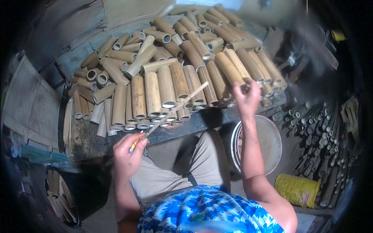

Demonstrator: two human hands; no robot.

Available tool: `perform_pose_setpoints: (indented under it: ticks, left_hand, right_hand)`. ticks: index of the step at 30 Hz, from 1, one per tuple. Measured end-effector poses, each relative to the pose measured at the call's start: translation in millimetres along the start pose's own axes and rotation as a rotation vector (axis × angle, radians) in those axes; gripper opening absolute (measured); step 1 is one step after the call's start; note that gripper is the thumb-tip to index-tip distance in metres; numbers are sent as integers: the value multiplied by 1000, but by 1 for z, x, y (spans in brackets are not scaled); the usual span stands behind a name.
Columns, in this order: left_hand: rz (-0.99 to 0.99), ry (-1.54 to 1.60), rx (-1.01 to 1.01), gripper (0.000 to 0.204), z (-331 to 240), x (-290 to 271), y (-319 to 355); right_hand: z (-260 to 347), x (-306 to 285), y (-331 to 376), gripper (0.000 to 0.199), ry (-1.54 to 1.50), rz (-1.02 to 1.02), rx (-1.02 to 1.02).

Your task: The person repeatedly picks up cylindrical wooden handles from a table and uses a small handheld tool to scrape or smooth the surface. They rotate each handle while working and place the finished pieces into a nearby bucket.

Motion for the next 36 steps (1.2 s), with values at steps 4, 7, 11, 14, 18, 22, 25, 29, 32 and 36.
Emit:
perform_pose_setpoints:
  ticks: [4, 7, 11, 14, 18, 22, 25, 29, 32, 36]
  left_hand:
    - [-75, 84, -129, 16, 20, 0, -12]
    - [-59, 272, -293, 20, 33, 7, -32]
    - [-106, 423, -202, 21, 35, 18, -73]
    - [-65, 460, -209, 20, 43, 31, -88]
    - [-78, 492, -310, 20, 63, 37, -89]
    - [-97, 452, -379, 21, 79, 39, -91]
    - [-86, 445, -397, 21, 88, 40, -98]
    - [-4, 365, -410, 23, 94, 41, -105]
    - [24, 142, -257, 24, 87, 30, -111]
    - [17, -80, -69, 22, 73, 14, -117]
  right_hand:
    - [-17, -22, -13, 30, -575, -44, 409]
    - [-2, -11, -12, 27, -744, 91, 554]
    - [31, 34, 5, 24, -873, 272, 644]
    - [47, 74, 21, 26, -913, 445, 744]
    - [55, 112, 32, 34, -961, 628, 850]
    - [59, 133, 35, 35, -965, 808, 810]
    - [67, 136, 29, 32, -783, 926, 436]
    - [64, 146, 27, 39, -1079, 893, 490]
    - [49, 165, 37, 34, -1100, 874, 719]
    - [40, 171, 39, 32, -1180, 854, 658]
Point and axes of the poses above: each hand's wrist, its own y-axis away from the middle knuckle, its own x-axis out of the palm, z = x × y, the point moved 6 cm from there along -y, towards the middle knuckle, and after that the axes turned 6 degrees about -y, right-handed, at the moved point
